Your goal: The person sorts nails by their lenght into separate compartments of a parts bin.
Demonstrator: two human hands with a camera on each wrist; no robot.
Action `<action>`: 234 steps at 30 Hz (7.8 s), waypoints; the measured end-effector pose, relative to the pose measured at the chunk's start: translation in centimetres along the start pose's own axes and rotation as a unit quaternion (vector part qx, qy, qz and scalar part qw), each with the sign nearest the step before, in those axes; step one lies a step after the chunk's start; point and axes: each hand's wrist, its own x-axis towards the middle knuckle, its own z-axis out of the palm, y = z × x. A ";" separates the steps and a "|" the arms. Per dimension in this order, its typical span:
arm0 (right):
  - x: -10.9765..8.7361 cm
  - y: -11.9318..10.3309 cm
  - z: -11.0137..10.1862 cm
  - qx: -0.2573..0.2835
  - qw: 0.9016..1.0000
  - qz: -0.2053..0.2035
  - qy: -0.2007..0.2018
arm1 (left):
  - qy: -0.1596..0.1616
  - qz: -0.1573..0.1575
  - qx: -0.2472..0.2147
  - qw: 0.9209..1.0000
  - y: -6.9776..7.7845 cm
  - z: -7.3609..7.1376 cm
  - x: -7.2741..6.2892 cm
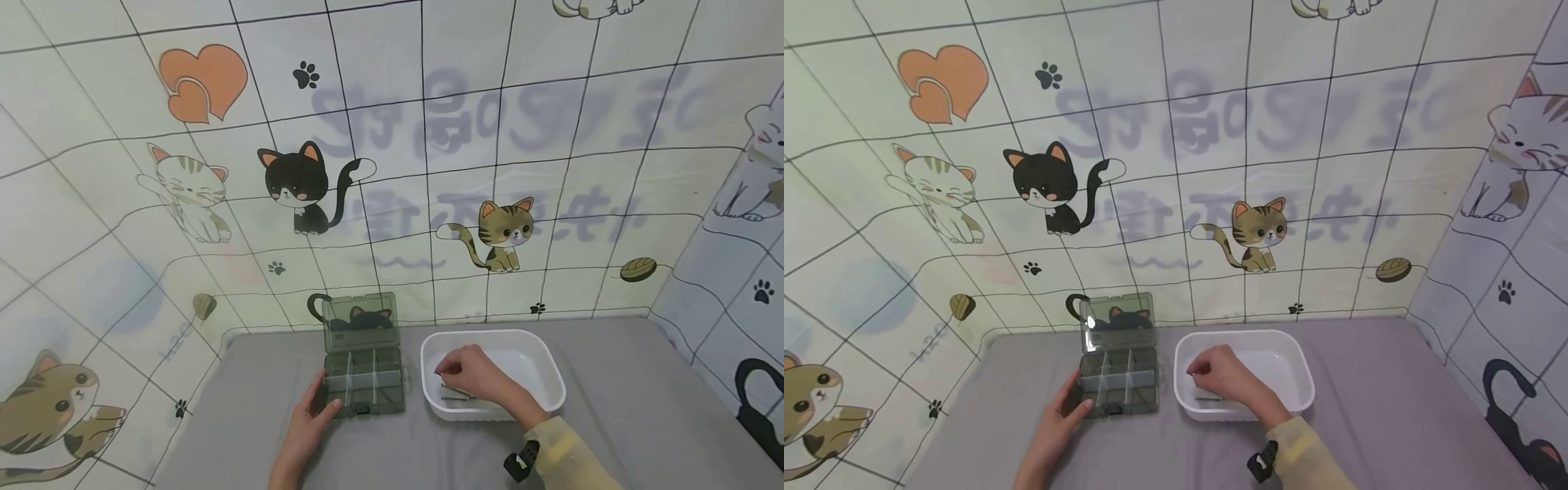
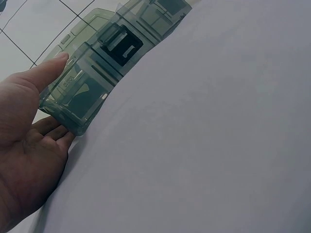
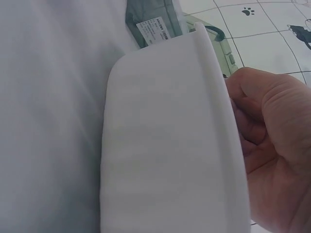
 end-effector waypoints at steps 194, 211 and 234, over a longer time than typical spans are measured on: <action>0.1 3.2 1.5 -0.104 0.992 0.001 -0.069 | -0.001 0.001 0.003 1.000 -0.2 0.0 -0.2; -0.2 2.8 0.7 0.007 0.999 -0.021 -0.024 | -0.004 -0.001 -0.012 1.000 0.0 0.3 -0.3; -0.3 0.5 0.4 0.021 0.998 -0.049 -0.014 | -0.001 0.002 -0.008 1.000 -0.5 0.1 -0.2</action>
